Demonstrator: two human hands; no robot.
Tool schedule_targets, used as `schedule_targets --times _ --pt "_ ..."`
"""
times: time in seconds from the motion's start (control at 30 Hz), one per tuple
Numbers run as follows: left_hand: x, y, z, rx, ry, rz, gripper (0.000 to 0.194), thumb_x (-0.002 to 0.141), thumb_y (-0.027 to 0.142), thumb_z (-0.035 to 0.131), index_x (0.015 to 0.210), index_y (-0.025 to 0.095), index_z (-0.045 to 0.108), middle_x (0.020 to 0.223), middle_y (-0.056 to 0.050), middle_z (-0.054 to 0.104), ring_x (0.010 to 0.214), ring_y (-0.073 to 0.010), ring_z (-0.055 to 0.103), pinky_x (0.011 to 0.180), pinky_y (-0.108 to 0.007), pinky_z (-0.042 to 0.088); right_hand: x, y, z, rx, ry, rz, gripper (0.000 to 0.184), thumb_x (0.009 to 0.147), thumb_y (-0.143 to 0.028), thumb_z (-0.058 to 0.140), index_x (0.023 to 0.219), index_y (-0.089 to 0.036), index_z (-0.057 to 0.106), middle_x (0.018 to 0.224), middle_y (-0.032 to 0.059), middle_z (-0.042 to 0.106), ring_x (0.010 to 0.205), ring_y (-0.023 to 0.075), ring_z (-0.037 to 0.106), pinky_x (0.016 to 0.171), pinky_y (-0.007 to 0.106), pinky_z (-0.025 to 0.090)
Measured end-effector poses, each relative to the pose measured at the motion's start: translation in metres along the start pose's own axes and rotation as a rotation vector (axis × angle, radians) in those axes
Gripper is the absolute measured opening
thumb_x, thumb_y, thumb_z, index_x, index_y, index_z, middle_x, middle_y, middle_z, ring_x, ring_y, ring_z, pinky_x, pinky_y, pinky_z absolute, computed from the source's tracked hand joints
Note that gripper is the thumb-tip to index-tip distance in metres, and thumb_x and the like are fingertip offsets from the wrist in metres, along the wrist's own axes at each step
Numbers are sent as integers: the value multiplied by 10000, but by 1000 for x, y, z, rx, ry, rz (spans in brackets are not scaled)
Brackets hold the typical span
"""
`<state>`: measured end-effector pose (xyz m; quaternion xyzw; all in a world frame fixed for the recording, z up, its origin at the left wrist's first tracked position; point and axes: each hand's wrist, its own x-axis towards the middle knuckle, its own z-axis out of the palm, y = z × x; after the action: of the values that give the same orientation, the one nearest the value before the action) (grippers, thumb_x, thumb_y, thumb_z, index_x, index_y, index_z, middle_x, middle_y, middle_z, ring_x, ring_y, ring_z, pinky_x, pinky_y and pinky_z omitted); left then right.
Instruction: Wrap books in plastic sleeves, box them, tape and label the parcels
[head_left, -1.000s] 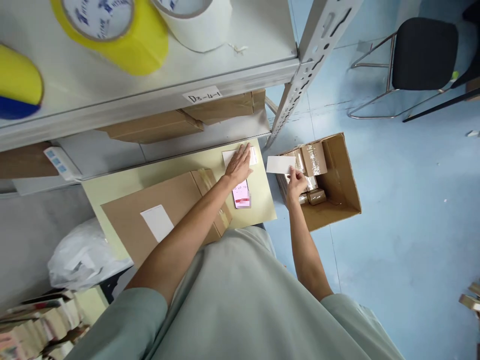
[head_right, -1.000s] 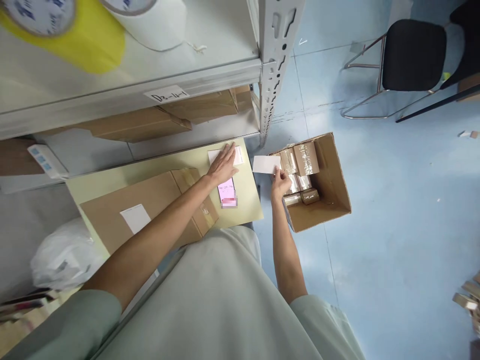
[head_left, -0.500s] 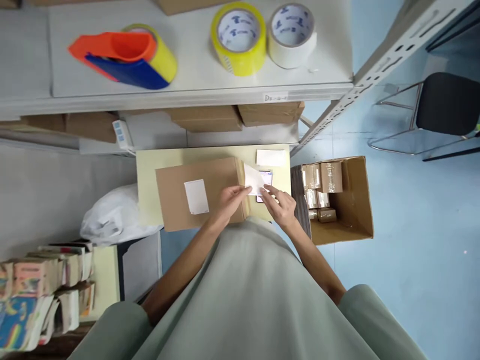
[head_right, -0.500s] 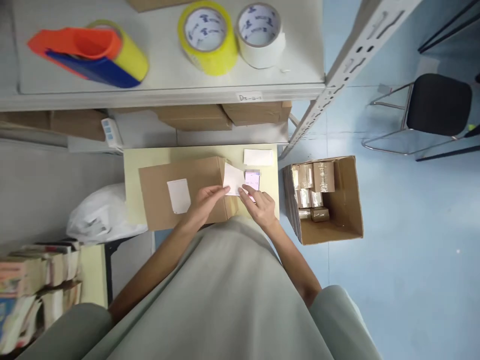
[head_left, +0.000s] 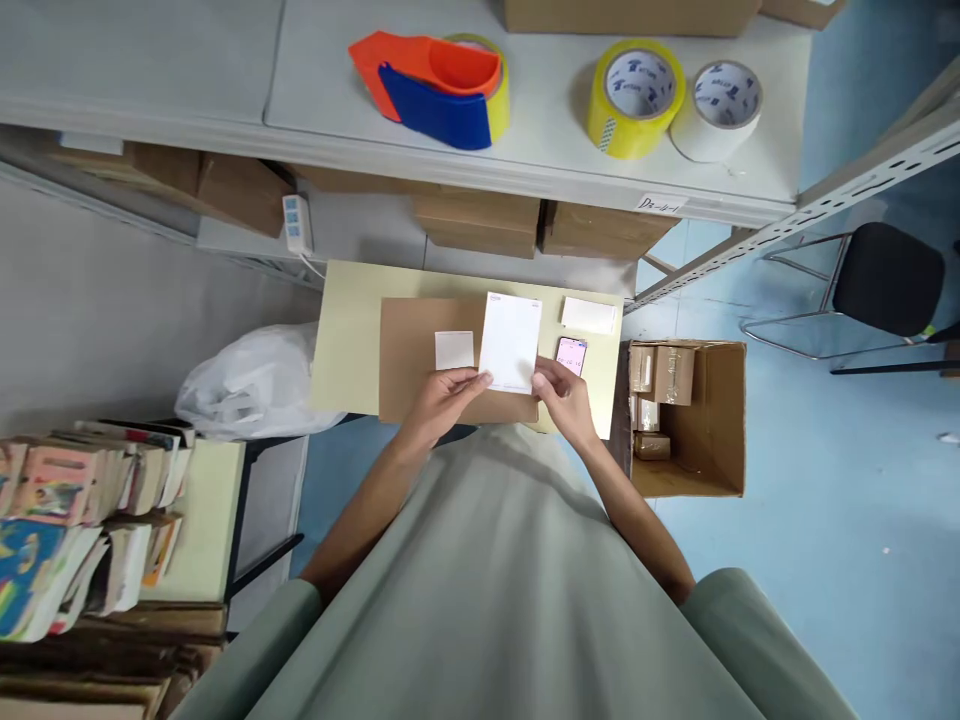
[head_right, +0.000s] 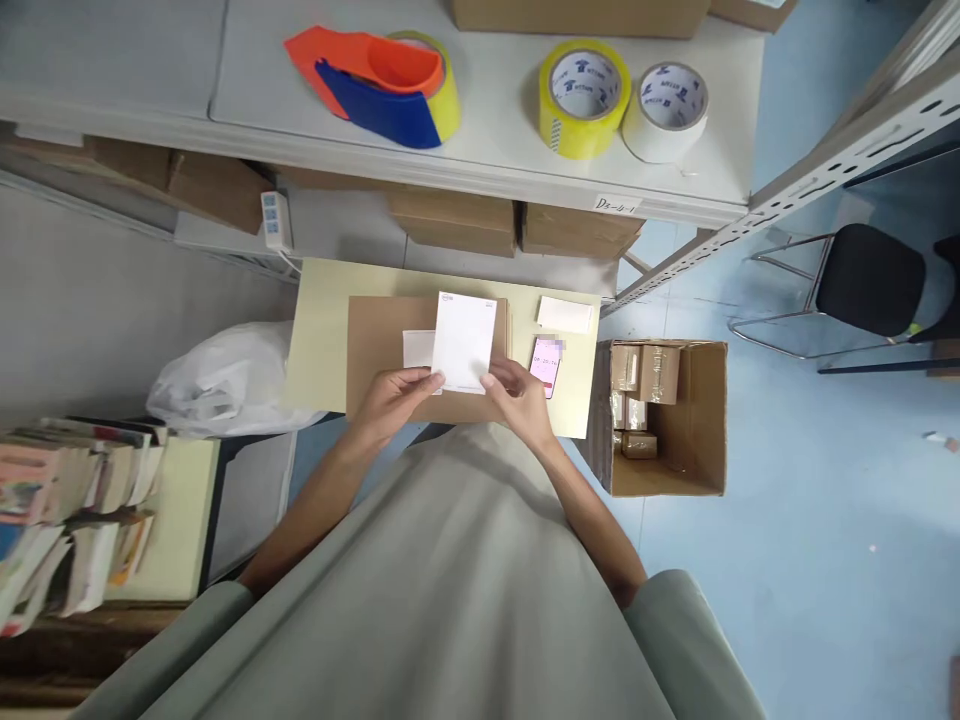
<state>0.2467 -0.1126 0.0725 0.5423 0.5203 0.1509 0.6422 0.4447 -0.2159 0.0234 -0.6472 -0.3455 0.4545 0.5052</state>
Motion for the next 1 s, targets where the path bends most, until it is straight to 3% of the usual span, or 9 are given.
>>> schedule_targets --times 0.1,0.17,0.3,0.47,0.67,1.0 --pt "-5 -8 -26 -18 -98 12 638 776 845 858 889 217 856 1017 -88 865 1067 -329 765 998 -414 589 3 -24 30 164 -86 157 622 854 -837 822 826 -216 792 874 38 821 810 209 737 756 337 621" --pt "-8 -13 -45 -32 -106 27 653 781 858 844 921 221 861 1038 -103 868 1081 -338 774 1010 -431 603 3 -35 50 190 -66 184 623 792 -835 872 737 -225 755 848 22 806 821 203 726 801 344 611" --pt "-17 -15 -89 -41 -42 89 617 840 874 762 894 266 854 995 -122 860 1066 -346 783 1002 -468 637 -2 -55 85 158 23 163 614 762 -837 888 749 -236 770 931 43 836 932 243 765 875 371 617" --pt "-25 -15 -138 -60 -133 94 429 847 714 829 895 288 852 1042 -102 866 1095 -336 785 1048 -463 628 -6 -77 122 81 64 137 570 806 -808 877 785 -247 782 959 48 842 973 259 771 895 398 626" --pt "-24 -21 -180 -152 -170 88 357 780 589 888 878 248 846 1013 -96 864 1069 -324 783 998 -413 625 -8 -100 168 42 63 96 557 826 -803 874 782 -259 764 945 36 823 934 238 746 896 404 625" --pt "-35 -13 -244 -130 -156 178 307 821 549 860 828 245 822 940 -84 829 995 -305 768 988 -434 627 -12 -126 226 -67 75 67 557 877 -810 825 779 -269 731 907 25 782 928 229 729 841 381 607"
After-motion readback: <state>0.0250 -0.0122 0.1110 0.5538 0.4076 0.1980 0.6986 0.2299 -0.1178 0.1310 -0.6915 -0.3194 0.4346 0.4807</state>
